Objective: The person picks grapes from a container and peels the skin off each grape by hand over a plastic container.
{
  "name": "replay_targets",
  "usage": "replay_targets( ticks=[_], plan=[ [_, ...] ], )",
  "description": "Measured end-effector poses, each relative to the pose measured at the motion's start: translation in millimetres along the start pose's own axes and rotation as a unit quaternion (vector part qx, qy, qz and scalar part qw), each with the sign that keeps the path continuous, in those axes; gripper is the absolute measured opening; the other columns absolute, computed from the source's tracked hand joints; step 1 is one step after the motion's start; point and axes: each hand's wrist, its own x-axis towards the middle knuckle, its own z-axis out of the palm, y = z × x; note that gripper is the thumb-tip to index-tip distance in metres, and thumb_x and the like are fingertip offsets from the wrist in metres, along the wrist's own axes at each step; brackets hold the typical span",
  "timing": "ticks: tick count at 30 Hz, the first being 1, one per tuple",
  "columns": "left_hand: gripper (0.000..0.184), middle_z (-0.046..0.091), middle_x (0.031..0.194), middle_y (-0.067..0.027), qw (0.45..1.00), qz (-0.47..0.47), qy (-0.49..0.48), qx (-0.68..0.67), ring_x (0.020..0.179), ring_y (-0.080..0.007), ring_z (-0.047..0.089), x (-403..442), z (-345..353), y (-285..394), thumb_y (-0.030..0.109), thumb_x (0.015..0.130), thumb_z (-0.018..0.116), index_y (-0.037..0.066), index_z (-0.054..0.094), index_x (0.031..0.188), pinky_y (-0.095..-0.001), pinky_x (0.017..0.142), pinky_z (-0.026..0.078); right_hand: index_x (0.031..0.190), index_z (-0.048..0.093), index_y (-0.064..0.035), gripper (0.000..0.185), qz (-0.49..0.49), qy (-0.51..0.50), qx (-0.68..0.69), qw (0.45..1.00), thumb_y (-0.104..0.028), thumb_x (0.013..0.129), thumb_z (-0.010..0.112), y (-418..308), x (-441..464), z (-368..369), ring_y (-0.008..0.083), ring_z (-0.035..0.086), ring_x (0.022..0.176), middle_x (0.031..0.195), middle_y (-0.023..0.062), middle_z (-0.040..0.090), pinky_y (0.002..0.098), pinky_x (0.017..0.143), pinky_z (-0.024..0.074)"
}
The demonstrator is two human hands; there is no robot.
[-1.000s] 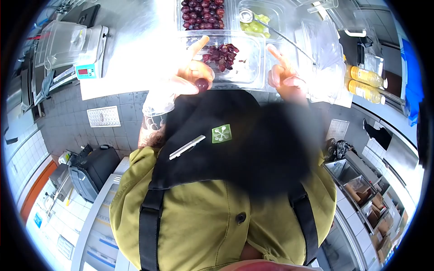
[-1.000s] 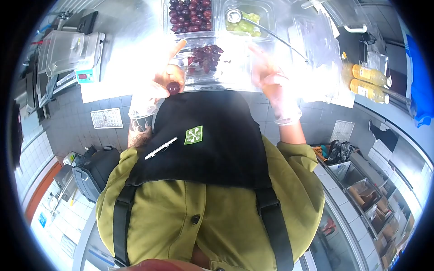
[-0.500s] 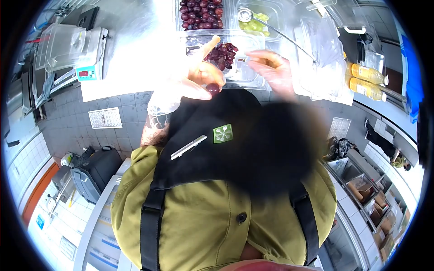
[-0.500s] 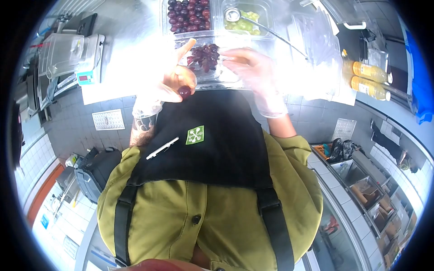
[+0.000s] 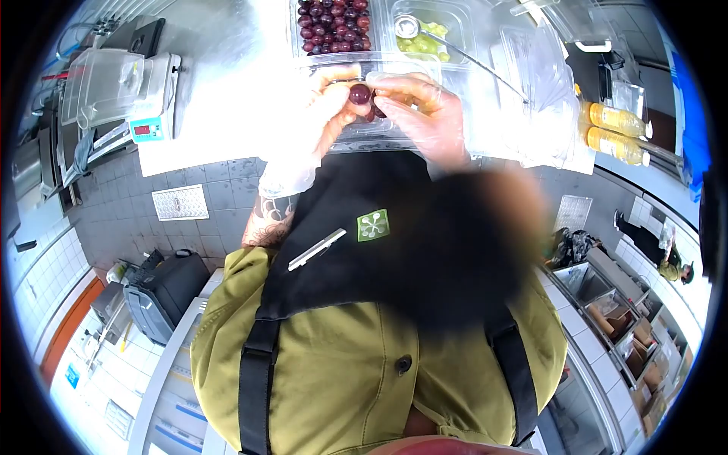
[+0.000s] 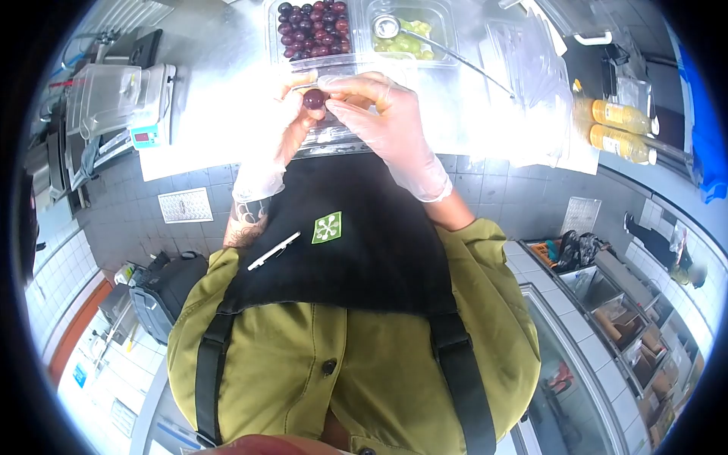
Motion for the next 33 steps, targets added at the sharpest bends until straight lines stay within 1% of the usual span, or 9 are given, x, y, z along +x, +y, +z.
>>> replay_targets(
  ticks=[3, 6, 10, 14, 18, 21, 24, 27, 33],
  plan=[
    [0.028, 0.062, 0.102, -0.0109, 1.0, 0.0, 0.011, -0.024, 0.09, -0.0164, 0.062, 2.0, -0.4, -4.8, 0.011, 0.092, 0.055, -0.002, 0.051, 0.117, -0.025, 0.08, 0.049, 0.103, 0.069, -0.0061, 0.024, -0.009, 0.02, -0.008, 1.0, -0.003, 0.079, 0.07, 2.4, 0.9, 2.6, 0.0092, 0.061, 0.077, 0.088, 0.0032, 0.063, 0.0228, 0.071, 0.0495],
    [0.026, 0.061, 0.103, -0.0105, 1.0, -0.001, 0.024, -0.018, 0.089, -0.0161, 0.062, 1.0, 3.3, -4.1, 0.011, 0.092, 0.056, -0.001, 0.052, 0.115, -0.0254, 0.081, 0.049, 0.102, 0.069, -0.0058, 0.023, 0.01, 0.043, -0.002, 0.999, -0.003, 0.079, 0.07, 2.0, 0.3, 4.1, 0.01, 0.063, 0.077, 0.088, 0.0043, 0.064, 0.0232, 0.07, 0.0504],
    [0.022, 0.061, 0.104, -0.0096, 0.998, -0.019, 0.058, -0.019, 0.088, -0.0153, 0.062, 0.1, 12.0, -2.7, 0.009, 0.092, 0.057, -0.001, 0.055, 0.111, -0.0253, 0.082, 0.05, 0.108, 0.068, -0.0063, 0.028, 0.0, 0.041, 0.004, 0.999, -0.004, 0.079, 0.07, 6.5, 0.3, 5.9, 0.0112, 0.064, 0.079, 0.09, 0.0057, 0.066, 0.0235, 0.071, 0.0515],
    [0.017, 0.062, 0.099, -0.0084, 0.995, -0.016, 0.093, -0.014, 0.087, -0.0141, 0.061, 0.4, 9.5, -9.1, 0.008, 0.091, 0.059, -0.001, 0.058, 0.106, -0.0241, 0.081, 0.05, 0.109, 0.068, -0.0058, 0.03, -0.002, 0.027, -0.024, 0.999, -0.006, 0.08, 0.07, 3.4, 4.6, 10.5, 0.0119, 0.066, 0.079, 0.091, 0.0079, 0.068, 0.023, 0.071, 0.0522],
    [0.014, 0.063, 0.094, -0.0074, 0.987, 0.004, 0.16, 0.009, 0.085, -0.0129, 0.061, -0.6, 5.6, -18.2, 0.006, 0.089, 0.062, 0.0, 0.059, 0.102, -0.0233, 0.079, 0.049, 0.105, 0.069, -0.0052, 0.025, 0.005, -0.002, -0.091, 0.996, -0.01, 0.08, 0.07, 0.3, 9.0, 10.7, 0.0136, 0.068, 0.075, 0.089, 0.011, 0.07, 0.023, 0.069, 0.0528],
    [0.007, 0.063, 0.09, -0.005, 0.976, 0.02, 0.212, 0.034, 0.08, -0.0114, 0.058, 1.7, 15.1, -21.9, 0.009, 0.088, 0.064, 0.002, 0.062, 0.09, -0.024, 0.075, 0.047, 0.102, 0.07, -0.0048, 0.024, 0.009, 0.016, -0.116, 0.993, -0.012, 0.079, 0.069, 8.2, 9.1, 14.9, 0.0164, 0.068, 0.071, 0.085, 0.0128, 0.07, 0.025, 0.066, 0.0528],
    [0.008, 0.063, 0.091, -0.0047, 0.973, 0.024, 0.221, 0.061, 0.083, -0.0111, 0.057, 3.6, 9.9, -26.3, 0.01, 0.089, 0.063, 0.002, 0.062, 0.092, -0.0258, 0.079, 0.046, 0.097, 0.071, -0.0037, 0.024, 0.034, 0.023, -0.162, 0.986, -0.015, 0.076, 0.069, 9.7, 12.5, 19.4, 0.0188, 0.068, 0.069, 0.082, 0.0133, 0.069, 0.0273, 0.063, 0.0521],
    [0.014, 0.063, 0.097, -0.007, 0.97, 0.027, 0.23, 0.07, 0.086, -0.011, 0.059, 2.2, 8.7, -25.2, 0.008, 0.089, 0.064, 0.001, 0.058, 0.098, -0.0235, 0.08, 0.048, 0.092, 0.071, -0.0032, 0.023, 0.028, 0.048, -0.147, 0.988, -0.016, 0.073, 0.069, 25.0, 15.9, 27.4, 0.0207, 0.067, 0.067, 0.079, 0.0135, 0.069, 0.0284, 0.062, 0.0517],
    [0.016, 0.062, 0.1, -0.007, 0.971, 0.032, 0.223, 0.081, 0.09, -0.0102, 0.057, 1.4, 15.4, -16.1, 0.011, 0.09, 0.063, 0.003, 0.056, 0.101, -0.0242, 0.082, 0.046, 0.089, 0.07, -0.0026, 0.022, -0.031, 0.081, -0.175, 0.981, -0.018, 0.072, 0.07, 30.7, 23.0, 34.7, 0.0214, 0.067, 0.063, 0.073, 0.0128, 0.068, 0.0296, 0.06, 0.0521]
  ],
)
